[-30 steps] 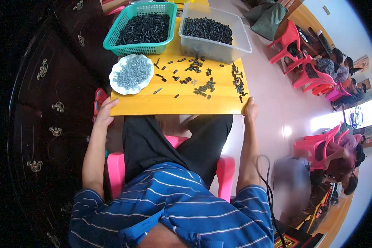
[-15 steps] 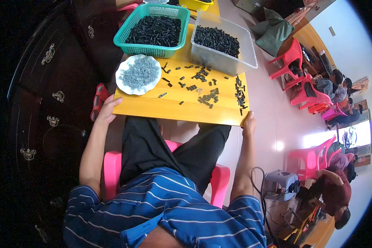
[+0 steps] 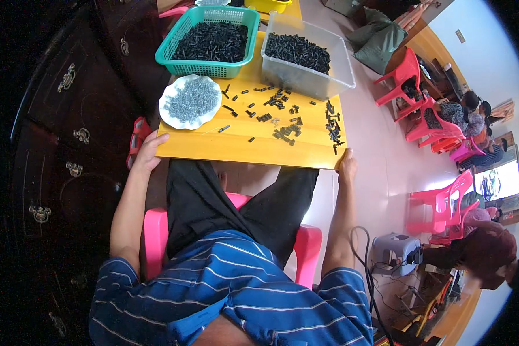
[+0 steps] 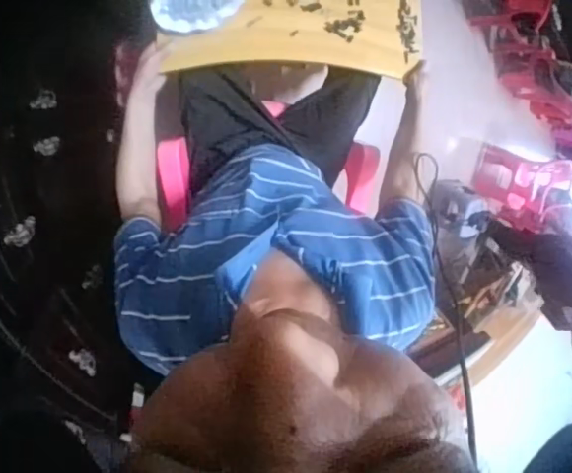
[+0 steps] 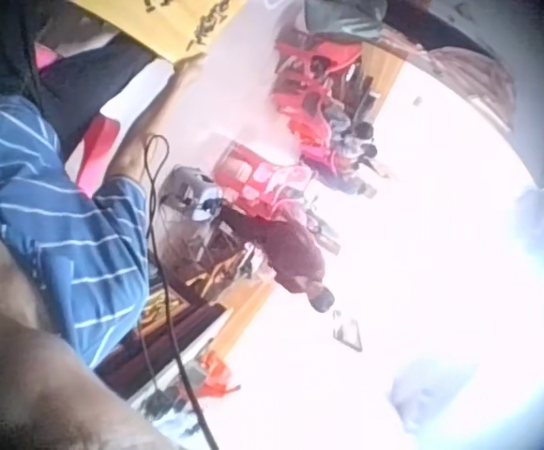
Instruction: The person picks up screws and plastic components from the table, inserts the screws into the plastic pieces by hand, and places the assembled components onto the table.
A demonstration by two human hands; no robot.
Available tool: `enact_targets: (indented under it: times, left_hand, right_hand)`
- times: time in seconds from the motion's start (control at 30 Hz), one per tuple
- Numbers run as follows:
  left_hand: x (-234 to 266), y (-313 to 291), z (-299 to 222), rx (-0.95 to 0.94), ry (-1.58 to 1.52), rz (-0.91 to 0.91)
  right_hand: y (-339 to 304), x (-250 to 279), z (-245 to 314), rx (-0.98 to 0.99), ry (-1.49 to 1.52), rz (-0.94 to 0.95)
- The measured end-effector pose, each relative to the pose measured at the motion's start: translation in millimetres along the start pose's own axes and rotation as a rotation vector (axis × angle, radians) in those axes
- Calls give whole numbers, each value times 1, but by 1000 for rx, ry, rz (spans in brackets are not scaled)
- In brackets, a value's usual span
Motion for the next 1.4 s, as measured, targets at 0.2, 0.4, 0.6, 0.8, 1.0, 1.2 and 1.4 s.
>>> enact_targets:
  times: [0.2,0.4,0.6,0.8,1.0,1.2,1.4]
  left_hand:
    - [3,1,0,1,-5,6]
    - [4,1,-2,31,-12,-24]
    - [-1,3,-7,62,-8,-61]
    - [6,3,-6,66,-22,-33]
    - [-10,-1,-16,-71,219,-65]
    - [-51,-51,-80,-378,935,-339]
    - [-203,-45,-57,-414,1263,244]
  right_hand:
    - [-8,1,4,-21,-44,-32]
    - [-9,3,1,12,-24,12]
    - [-25,10,11,3,-51,11]
    - [-32,11,13,12,-34,21]
    - [-24,17,-15,104,36,-70]
    - [-122,9,27,450,217,-348]
    - [-227,-41,66,694,-89,239]
Point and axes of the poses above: each hand's wrist, its own y-axis towards the middle knuckle, its own x-axis out of the back of the hand, z = x × y, the point moved 1 cm from there along y, towards the middle knuckle, and after that the axes turned 10 degrees about -x, right-handed, at the moved point
